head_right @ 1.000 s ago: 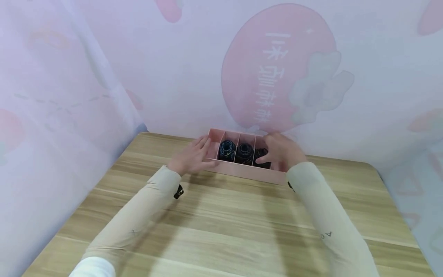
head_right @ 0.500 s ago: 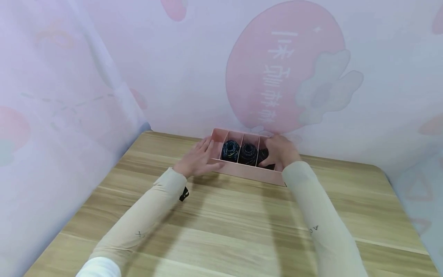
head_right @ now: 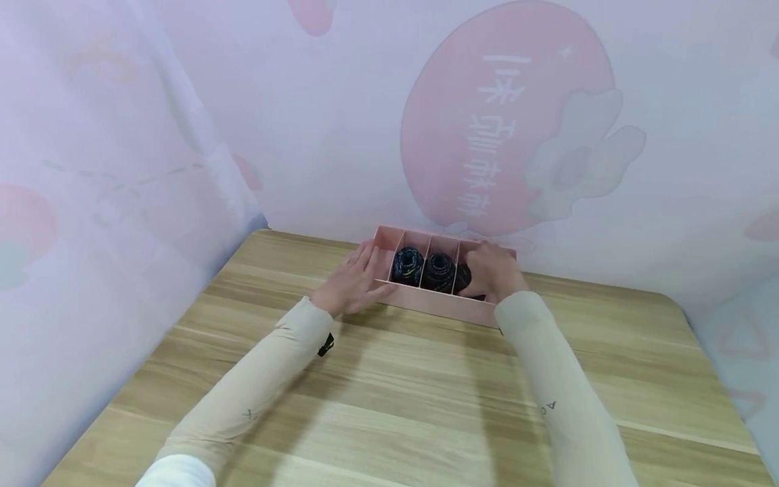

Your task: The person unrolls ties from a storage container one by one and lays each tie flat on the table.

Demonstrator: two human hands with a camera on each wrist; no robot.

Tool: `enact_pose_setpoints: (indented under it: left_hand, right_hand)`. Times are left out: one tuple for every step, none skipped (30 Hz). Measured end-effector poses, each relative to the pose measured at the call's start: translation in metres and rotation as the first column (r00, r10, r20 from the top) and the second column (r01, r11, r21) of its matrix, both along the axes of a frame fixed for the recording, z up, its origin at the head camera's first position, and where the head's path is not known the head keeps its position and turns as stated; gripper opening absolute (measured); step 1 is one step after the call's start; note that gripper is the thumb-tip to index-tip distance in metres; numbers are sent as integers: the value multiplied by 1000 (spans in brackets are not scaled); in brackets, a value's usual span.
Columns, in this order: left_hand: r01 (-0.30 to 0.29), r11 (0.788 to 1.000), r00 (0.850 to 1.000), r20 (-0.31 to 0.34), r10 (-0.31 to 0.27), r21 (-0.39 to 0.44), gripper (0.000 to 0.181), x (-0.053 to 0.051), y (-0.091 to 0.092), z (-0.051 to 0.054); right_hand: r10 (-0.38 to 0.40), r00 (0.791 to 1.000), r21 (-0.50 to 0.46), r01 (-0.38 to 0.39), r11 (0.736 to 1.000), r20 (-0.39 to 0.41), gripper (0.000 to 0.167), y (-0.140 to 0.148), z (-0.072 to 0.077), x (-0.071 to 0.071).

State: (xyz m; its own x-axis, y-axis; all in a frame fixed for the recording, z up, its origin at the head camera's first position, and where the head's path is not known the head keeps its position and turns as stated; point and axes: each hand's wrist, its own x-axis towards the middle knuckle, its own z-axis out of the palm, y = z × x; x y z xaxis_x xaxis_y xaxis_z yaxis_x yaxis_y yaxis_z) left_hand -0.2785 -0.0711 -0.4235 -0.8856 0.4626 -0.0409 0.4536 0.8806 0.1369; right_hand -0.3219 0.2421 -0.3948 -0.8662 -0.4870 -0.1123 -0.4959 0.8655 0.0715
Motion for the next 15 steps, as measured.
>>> enact_pose_setpoints:
  left_hand:
    - [-2,1000,1000,0,2,-1,93,-1,1,-1]
    - [-3,1000,1000,-1,3,1,93,-1,1,-1]
    - [-4,1000,1000,0,4,3,92,-2,2,-2]
    - [-3,1000,1000,-1,3,6,92,-2,3,-2]
    - [-2,1000,1000,-2,2,10,92,-2,4,-2]
    - [-2,1000,1000,-3,2,12,92,-2,5,-3]
    - [0,1000,1000,-5,0,15,92,-2,5,-3]
    - [1,1000,1000,-4,-1,20,92,-2,6,-3]
    - [-1,1000,1000,-3,1,20,92,-2,7,-4]
    - [-1,1000,1000,-4,1,22,92,-2,8,-4]
    - [0,1000,1000,-2,1,26,92,-2,8,-5]
    - [0,1000,1000,0,0,27,92,-1,8,-5]
    - [0,1000,1000,4,0,27,92,-1,9,-5]
    - [0,1000,1000,5,0,26,92,-1,9,-6]
    - [1,1000,1000,6,-1,26,91,-1,9,-6]
  right_hand:
    - [8,1000,-4,-8,1000,-2,55,0,0,0]
    - [15,1000,-11,-15,1000,-7,57,0,-1,1]
    - [15,1000,-16,-16,1000,-9,59,1,-1,1]
    - [16,1000,-21,-16,1000,-12,62,1,-1,2]
    - [15,1000,-24,-15,1000,-11,64,2,-2,2]
    - [15,1000,-29,-15,999,-9,66,3,-2,2]
    - [19,1000,-32,-20,999,-8,67,4,-3,2]
    - [21,1000,-38,-21,999,-5,68,6,-4,2]
    - [21,1000,-39,-21,999,-1,66,7,-5,2]
    - [22,1000,-44,-22,999,2,64,8,-6,2]
    - [23,1000,-50,-23,998,5,64,10,-6,2]
    - [23,1000,-56,-22,998,8,63,11,-7,3]
    - [18,1000,-60,-18,998,12,63,12,-7,3]
    - [13,1000,-66,-12,998,19,66,12,-6,4]
    - [3,1000,-69,-1,998,27,70,13,-5,5]
